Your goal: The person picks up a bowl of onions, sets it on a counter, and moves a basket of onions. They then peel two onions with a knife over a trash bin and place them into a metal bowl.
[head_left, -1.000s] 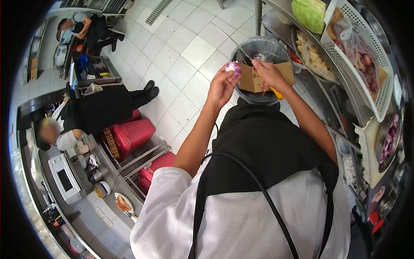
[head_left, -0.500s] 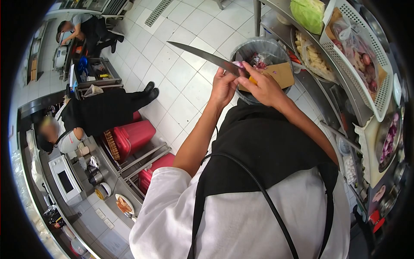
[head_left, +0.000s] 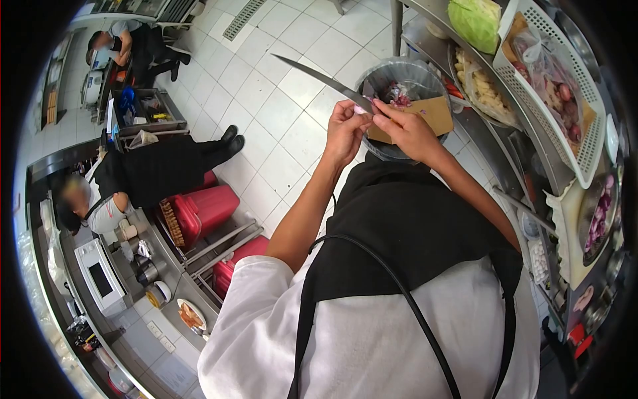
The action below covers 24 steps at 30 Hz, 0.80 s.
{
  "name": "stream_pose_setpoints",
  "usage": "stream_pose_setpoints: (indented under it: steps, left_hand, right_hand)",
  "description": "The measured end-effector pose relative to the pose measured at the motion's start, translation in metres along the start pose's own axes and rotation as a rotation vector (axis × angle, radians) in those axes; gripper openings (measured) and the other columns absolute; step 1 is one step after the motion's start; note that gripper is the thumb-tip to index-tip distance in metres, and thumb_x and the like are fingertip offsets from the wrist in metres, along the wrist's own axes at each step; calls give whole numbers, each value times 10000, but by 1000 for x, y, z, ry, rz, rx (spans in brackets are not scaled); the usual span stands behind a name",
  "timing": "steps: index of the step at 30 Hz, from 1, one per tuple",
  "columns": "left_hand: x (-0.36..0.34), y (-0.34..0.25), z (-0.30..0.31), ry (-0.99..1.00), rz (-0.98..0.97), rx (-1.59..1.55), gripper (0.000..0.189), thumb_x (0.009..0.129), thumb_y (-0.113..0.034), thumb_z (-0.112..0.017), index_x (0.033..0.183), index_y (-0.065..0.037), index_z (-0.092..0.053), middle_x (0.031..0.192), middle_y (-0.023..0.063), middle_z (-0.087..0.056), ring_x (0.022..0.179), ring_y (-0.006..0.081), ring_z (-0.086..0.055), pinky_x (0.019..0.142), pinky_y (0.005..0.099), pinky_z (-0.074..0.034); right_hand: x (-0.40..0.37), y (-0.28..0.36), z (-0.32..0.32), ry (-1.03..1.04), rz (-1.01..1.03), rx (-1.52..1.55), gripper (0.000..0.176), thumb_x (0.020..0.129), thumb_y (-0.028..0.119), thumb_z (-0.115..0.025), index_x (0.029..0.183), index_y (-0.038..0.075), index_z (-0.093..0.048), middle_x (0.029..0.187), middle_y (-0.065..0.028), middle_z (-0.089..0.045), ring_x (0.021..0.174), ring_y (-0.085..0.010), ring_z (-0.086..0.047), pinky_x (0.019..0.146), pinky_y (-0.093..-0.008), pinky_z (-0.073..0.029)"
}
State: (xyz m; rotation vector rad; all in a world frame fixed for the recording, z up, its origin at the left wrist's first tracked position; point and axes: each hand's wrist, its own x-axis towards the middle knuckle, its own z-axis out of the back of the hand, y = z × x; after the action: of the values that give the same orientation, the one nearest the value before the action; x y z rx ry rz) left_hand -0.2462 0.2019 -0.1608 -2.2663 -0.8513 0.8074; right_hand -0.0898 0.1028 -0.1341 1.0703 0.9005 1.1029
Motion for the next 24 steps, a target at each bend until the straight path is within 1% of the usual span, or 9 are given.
stream_pose_setpoints:
  steps: [1,4,7,10,13,16,19,22,24]
  left_hand:
    - [-1,-1,-1,-1,6,-1,377,850,137,-570,1182,-13,-476,1157,157,-617,997,234,-658,878,366,-564]
    - [-3,-5,-1,-13,45,25,430,848,124,-568,1227,-56,-474,1122,121,-603,1052,248,-631,980,423,-516]
    - [-7,-7,2,36,78,-21,465,840,113,-588,1258,-65,-488,1189,146,-596,1134,284,-606,1067,448,-470]
    - [-11,-9,9,142,140,-127,501,830,103,-601,1290,-69,-505,1290,187,-565,1229,322,-559,1121,459,-422]
    - [-13,-11,11,183,156,-194,515,823,71,-616,1309,-71,-520,1353,217,-533,1271,346,-530,1139,458,-404]
    - [-15,-16,7,216,154,-264,515,824,30,-631,1318,-52,-512,1373,236,-514,1279,358,-522,1139,440,-408]
    - [-17,-22,8,176,200,-329,500,830,-2,-637,1312,-14,-501,1362,244,-515,1275,365,-522,1134,426,-416]
    - [-18,-21,18,168,189,-327,484,872,-11,-578,1333,44,-444,1322,222,-547,1251,370,-541,1131,442,-413]
    - [-21,-22,25,83,177,-302,467,868,-8,-577,1314,51,-451,1305,218,-557,1235,364,-554,1126,443,-418]
  right_hand:
    - [1,6,0,-12,11,17,558,974,422,-553,1370,29,-544,962,-143,-726,828,-238,-691,769,-337,-515]
    - [1,28,16,118,-302,158,556,983,444,-541,1394,70,-544,755,-52,-652,596,-127,-587,575,-281,-486]
    - [5,22,20,133,-439,337,547,986,480,-524,1377,101,-574,640,17,-520,482,-63,-457,438,-228,-395]
    - [10,12,25,112,-492,396,473,1015,479,-483,1226,78,-616,599,18,-466,445,-56,-417,405,-221,-350]
    - [15,-3,29,112,-497,390,449,1014,491,-476,1124,76,-609,585,9,-468,435,-63,-423,404,-225,-352]
    - [22,-26,31,133,-550,371,475,1015,499,-466,1132,62,-612,584,3,-483,444,-66,-439,401,-230,-352]
    - [32,-47,27,152,-617,347,478,1015,494,-460,1150,60,-610,583,-2,-496,453,-69,-451,400,-228,-350]
    - [43,-75,21,122,-607,234,558,984,491,-497,1323,56,-582,681,-26,-525,490,-118,-489,426,-278,-431]
    - [45,-93,14,72,-564,167,559,980,479,-500,1320,43,-581,720,-33,-545,526,-125,-512,441,-285,-438]
